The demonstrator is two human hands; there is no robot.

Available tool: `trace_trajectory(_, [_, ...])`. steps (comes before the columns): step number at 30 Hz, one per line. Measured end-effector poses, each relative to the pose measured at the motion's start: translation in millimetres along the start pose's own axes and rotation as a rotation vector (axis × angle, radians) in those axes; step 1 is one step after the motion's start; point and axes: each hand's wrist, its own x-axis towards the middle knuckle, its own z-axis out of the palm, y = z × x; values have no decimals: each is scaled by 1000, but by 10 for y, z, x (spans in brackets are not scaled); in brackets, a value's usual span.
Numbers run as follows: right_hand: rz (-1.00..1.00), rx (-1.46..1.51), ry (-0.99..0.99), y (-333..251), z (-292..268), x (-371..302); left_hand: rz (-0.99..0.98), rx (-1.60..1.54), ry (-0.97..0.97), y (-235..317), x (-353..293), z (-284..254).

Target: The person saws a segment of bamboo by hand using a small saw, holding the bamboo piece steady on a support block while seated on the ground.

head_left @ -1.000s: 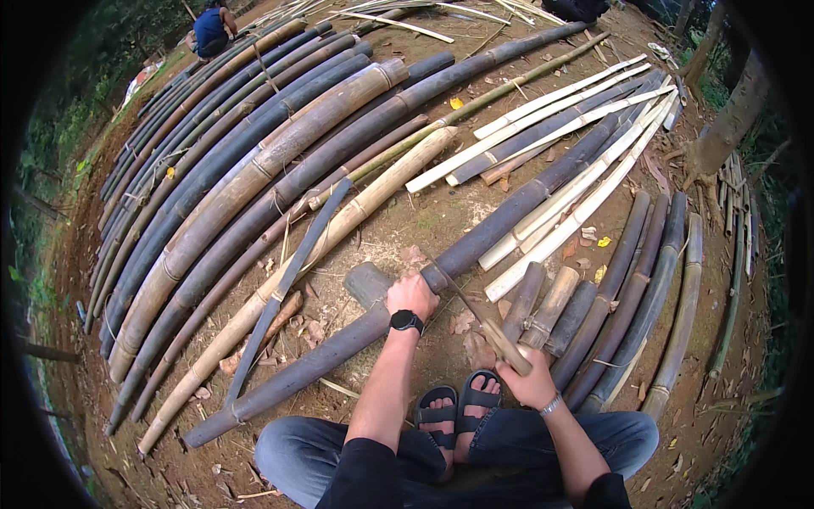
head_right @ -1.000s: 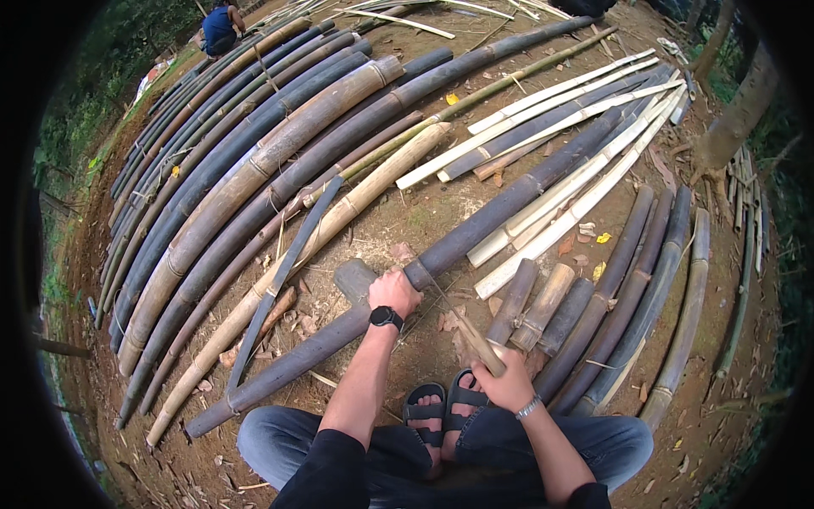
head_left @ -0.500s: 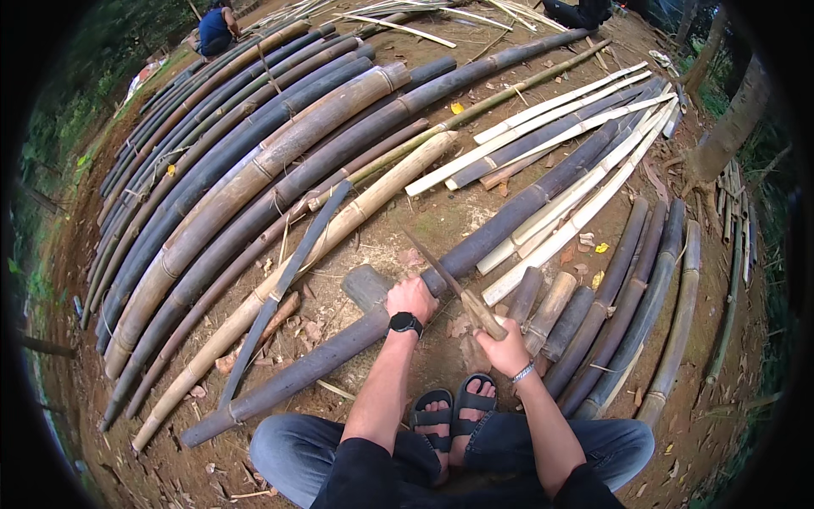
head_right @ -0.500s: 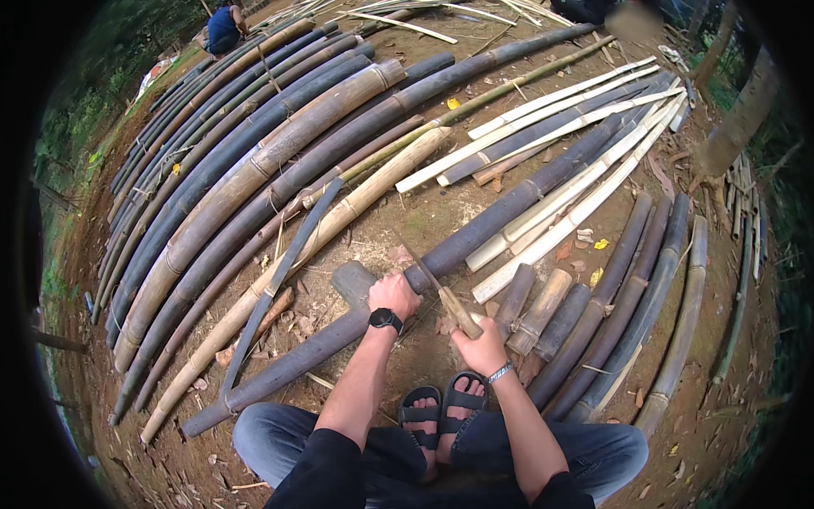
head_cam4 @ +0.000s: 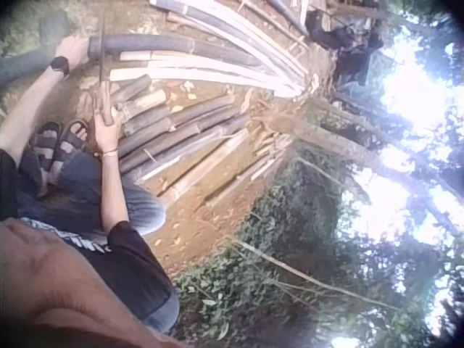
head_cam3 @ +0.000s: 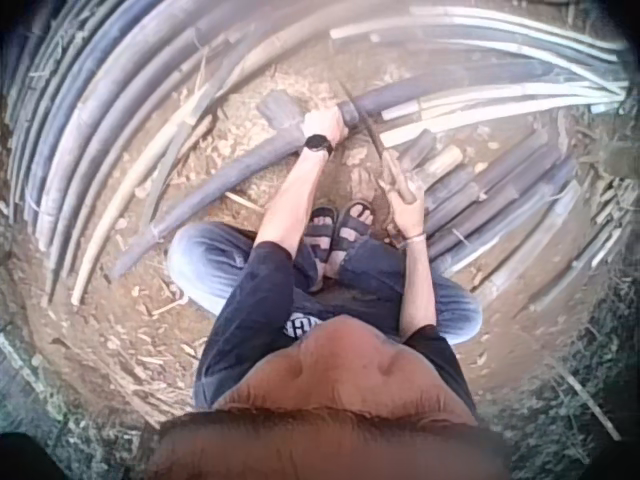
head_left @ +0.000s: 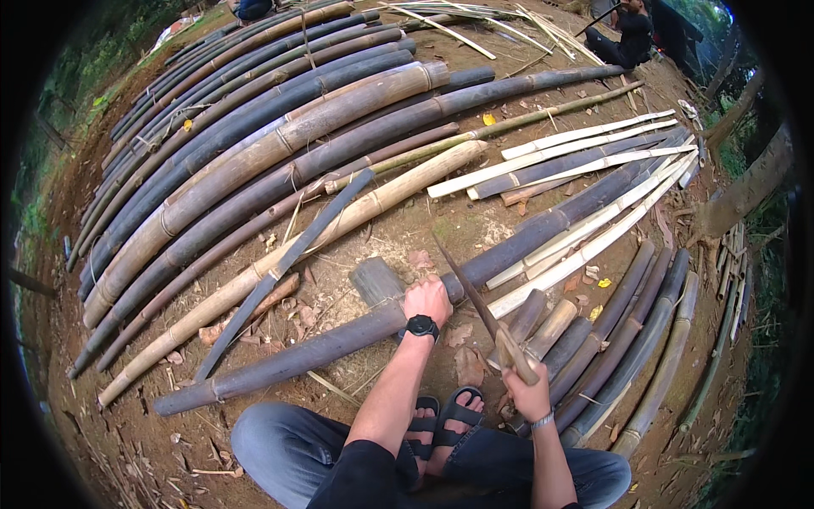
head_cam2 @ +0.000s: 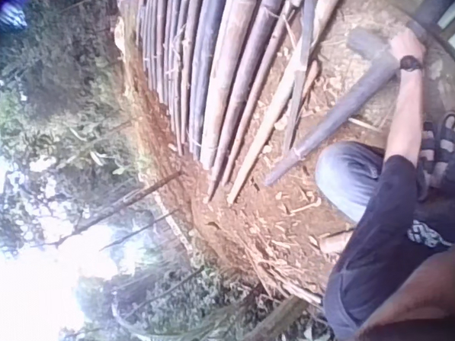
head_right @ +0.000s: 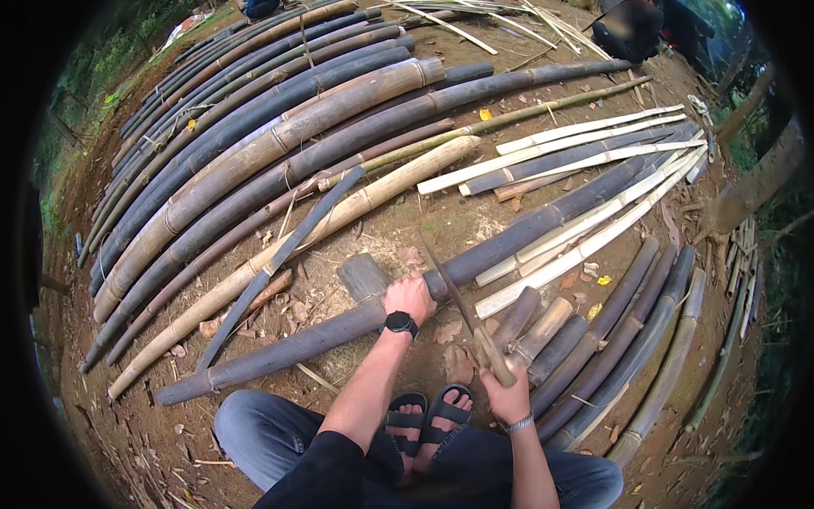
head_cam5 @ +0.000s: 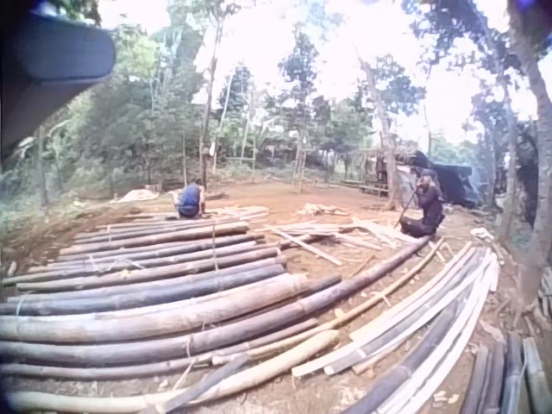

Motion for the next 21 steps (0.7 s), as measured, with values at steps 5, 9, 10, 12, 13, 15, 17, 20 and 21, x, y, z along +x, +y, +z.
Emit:
trace_trajectory(5, [-134, -195, -60, -115, 127, -20, 48, 3, 36, -43, -45, -81])
trace_trajectory(9, [-130, -142, -55, -36, 105, 13, 27, -19, 53, -12, -16, -24])
trace_trajectory(10, [-129, -129, -54, -18, 201, 237, 14, -29, 7, 1, -23, -20])
trace_trajectory(12, [-174, -148, -58, -11, 285, 330, 44, 3, 41, -15, -52, -27])
trace_trajectory(13, [-224, -180, -49, -30, 279, 299, 54, -12, 18, -23, -59, -69])
trace_trajectory(15, [-228, -197, -79, -134, 204, 59, 42, -11, 7, -93, -67, -102])
trace_trajectory(17, [-149, -78, -97, -82, -13, -262, 37, -15, 51, -79, -35, -85])
trace_trajectory(20, [-14, -44, -61, 183, 64, -42, 23, -23, 19, -28, -22, -14])
trace_trajectory(21, [-9, -31, -29, 265, 224, 250, 23, -25, -11, -7, -21, 2])
